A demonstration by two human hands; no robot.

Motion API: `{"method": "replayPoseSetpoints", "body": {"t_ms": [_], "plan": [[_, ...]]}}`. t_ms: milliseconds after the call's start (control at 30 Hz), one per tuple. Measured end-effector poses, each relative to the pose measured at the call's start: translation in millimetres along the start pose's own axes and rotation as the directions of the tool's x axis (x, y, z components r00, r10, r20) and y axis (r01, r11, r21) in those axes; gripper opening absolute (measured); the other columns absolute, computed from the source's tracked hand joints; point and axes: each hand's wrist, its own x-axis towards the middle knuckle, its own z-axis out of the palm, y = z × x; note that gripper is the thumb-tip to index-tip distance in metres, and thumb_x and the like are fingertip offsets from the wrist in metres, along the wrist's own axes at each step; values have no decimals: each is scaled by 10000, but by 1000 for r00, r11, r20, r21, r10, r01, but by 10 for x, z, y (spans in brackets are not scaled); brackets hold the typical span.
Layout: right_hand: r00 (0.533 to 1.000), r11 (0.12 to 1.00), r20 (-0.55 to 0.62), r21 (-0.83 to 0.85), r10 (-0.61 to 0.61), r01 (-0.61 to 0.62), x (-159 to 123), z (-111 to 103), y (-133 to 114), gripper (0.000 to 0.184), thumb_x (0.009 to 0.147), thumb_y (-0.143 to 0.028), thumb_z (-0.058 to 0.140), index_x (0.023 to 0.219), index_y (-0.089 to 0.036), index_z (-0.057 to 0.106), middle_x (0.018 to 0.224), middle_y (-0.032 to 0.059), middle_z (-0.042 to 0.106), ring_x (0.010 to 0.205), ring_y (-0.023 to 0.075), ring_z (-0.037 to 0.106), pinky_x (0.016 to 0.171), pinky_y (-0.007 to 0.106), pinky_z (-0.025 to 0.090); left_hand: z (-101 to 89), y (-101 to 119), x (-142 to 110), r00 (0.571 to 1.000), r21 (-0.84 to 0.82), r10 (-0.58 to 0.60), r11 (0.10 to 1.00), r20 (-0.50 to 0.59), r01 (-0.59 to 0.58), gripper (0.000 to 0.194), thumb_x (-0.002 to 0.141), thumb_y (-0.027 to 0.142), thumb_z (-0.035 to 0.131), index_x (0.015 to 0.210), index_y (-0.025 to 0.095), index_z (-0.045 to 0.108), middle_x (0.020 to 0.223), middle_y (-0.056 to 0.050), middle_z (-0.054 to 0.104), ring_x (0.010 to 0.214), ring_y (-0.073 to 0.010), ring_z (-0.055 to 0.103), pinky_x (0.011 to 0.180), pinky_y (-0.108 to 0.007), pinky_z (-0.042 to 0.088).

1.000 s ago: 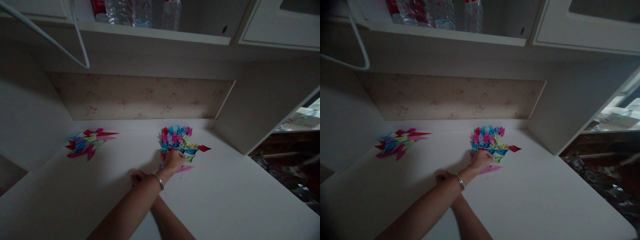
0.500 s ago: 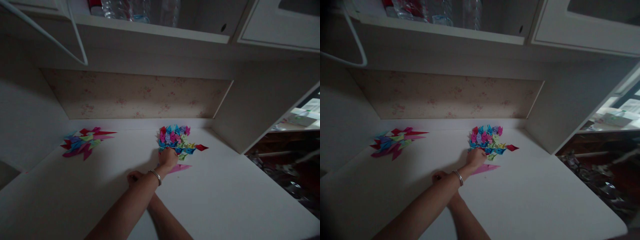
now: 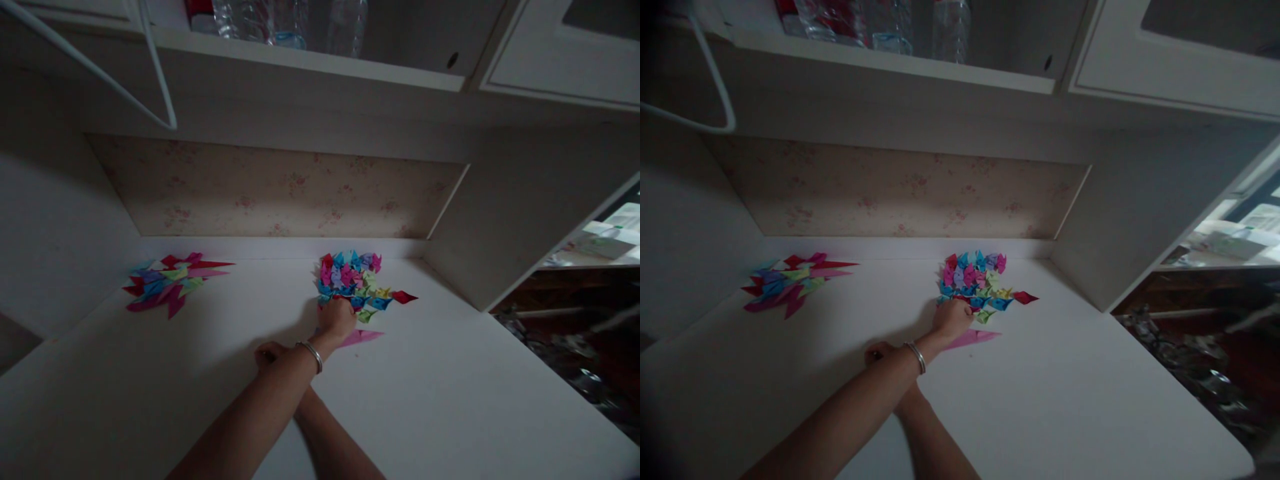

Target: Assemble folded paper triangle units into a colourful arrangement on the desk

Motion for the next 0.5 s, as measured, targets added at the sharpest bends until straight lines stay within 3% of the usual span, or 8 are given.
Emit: {"method": "replayPoseSetpoints", "body": {"t_ms": [133,300,400,500], "plan": [[996,999,76,21,-50,49,-106,-85,-96,149,736,-166,553,822,-213,666,680,-15,604,642,152,546,600,256,431,-127,1,-111,999,-30,33,999,-5,-33,187,773,237,585,777,197,768,803,-107,755,780,-236,689,669,-281,460],[981,991,143,-14,-130,133,-221,-193,-312,262,755,-184,545,999,-210,637,882,34,657,793,179,591,706,268,464,-489,-135,-439,994,-111,102,988,-49,-106,222,816,282,530,831,238,747,844,-52,755,783,-184,670,681,-247,445],[990,975,66,-177,-127,137,-222,-193,-443,162,763,-172,537,845,-190,675,837,47,675,790,198,598,713,280,448,-759,-434,-607,980,-269,108,952,-165,-150,260,840,344,496,839,209,718,782,-40,730,713,-168,639,658,-238,434],[996,968,4,-236,-91,89,-211,-165,-531,217,809,-170,476,756,-185,686,721,23,669,671,170,583,617,248,418,-991,-922,-744,954,-370,-62,928,-294,-54,299,835,415,485,732,188,650,630,4,629,601,-153,560,585,-235,384]]}}
